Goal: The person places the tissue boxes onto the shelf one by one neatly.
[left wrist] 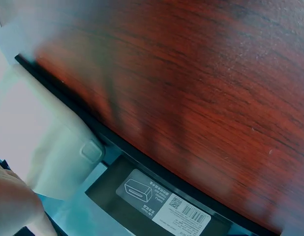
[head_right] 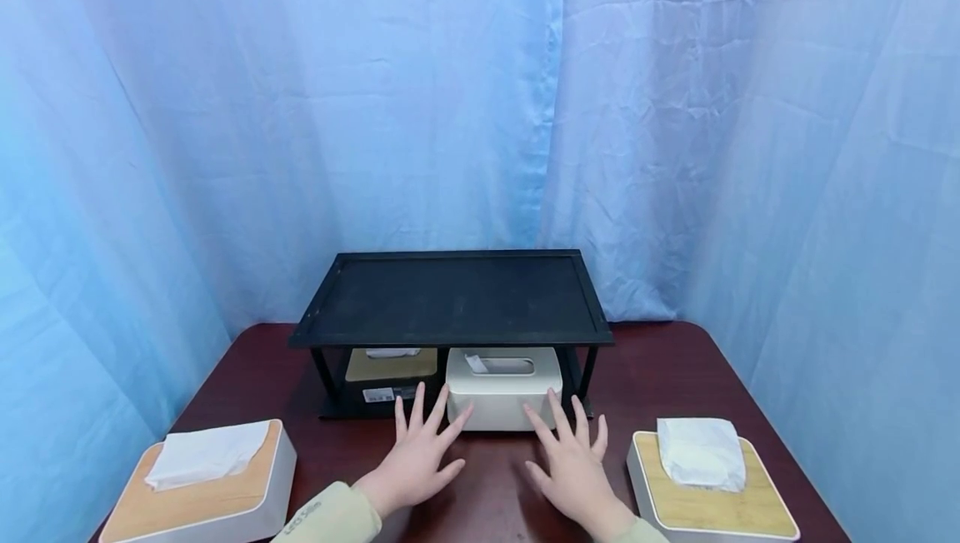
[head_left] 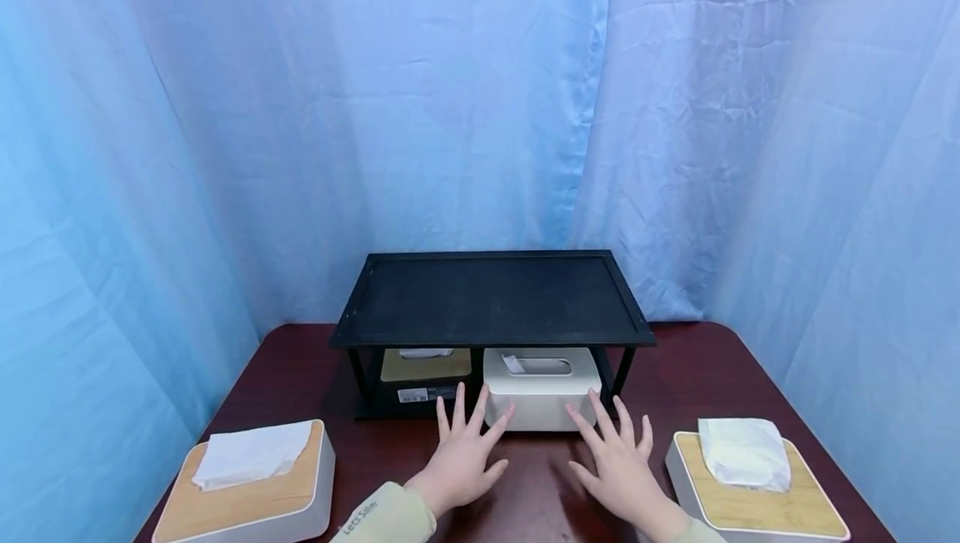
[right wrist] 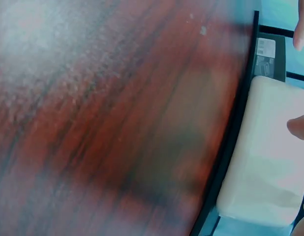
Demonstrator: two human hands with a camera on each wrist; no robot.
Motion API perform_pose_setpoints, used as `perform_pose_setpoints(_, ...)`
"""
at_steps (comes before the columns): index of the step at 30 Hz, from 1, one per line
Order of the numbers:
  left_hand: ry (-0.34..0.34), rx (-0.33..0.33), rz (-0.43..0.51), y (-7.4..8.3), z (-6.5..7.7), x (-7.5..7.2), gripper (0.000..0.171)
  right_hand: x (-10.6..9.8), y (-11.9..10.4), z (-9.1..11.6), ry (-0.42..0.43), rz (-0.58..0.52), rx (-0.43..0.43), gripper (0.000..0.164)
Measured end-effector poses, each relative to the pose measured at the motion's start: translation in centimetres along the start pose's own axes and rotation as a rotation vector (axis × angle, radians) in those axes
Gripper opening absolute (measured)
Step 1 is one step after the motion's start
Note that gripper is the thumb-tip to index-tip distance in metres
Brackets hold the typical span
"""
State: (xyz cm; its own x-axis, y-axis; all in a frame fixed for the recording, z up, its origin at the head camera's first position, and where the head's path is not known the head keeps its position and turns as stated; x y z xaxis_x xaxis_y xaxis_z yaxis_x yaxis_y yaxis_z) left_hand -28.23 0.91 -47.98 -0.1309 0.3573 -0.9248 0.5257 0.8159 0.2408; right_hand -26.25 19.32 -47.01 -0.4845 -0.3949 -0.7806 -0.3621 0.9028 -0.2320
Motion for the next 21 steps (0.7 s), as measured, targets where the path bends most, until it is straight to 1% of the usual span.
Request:
perform_pose_setpoints(4,0.002,0.008,-0.06,-0.2,0.0,0.3,0.067,0.6,-0.1,0.1,-0.027,0.044,-0.009,0.074)
perform_pose_setpoints(8,0.037,0.02,-0.102,-0.4,-0.3,0.3,0.066,0.9,0.0,-0.2,-0.031,0.065,-0.005,0.073)
perform_pose_setpoints(11,0.057,0.026,-0.153,-0.5,-0.8,0.1,0.065,1.2,0.2,-0.7,-0.046,0.056,0.011,0.072)
perform_pose_setpoints(14,0.044,0.015,-0.195,-0.8,-1.4,0.3,0.065,1.6,0.3,-1.3,-0.065,0.044,0.024,0.072)
perform_pose_setpoints(17,0.036,-0.001,-0.215,-1.2,-2.0,0.5,0.064,2.0,0.4,-1.9,-0.075,0.041,0.032,0.072)
perform_pose_setpoints(21,0.066,-0.004,-0.243,-1.4,-2.8,0.4,0.065,2.3,0.6,-2.7,-0.084,0.051,0.04,0.071)
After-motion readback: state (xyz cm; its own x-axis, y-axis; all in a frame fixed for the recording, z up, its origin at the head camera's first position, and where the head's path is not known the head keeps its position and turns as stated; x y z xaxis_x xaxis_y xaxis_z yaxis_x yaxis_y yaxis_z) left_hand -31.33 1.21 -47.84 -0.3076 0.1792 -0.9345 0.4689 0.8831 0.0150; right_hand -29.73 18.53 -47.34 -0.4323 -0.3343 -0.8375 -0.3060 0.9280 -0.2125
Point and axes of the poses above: each hand's wrist, its own z-axis away from the middle knuckle, its own x-axis out of the palm, y = z × x, the point moved 9 cm from there along -z, towards the middle knuckle, and after that the axes turned 12 degrees about y, right-handed, at the moved point
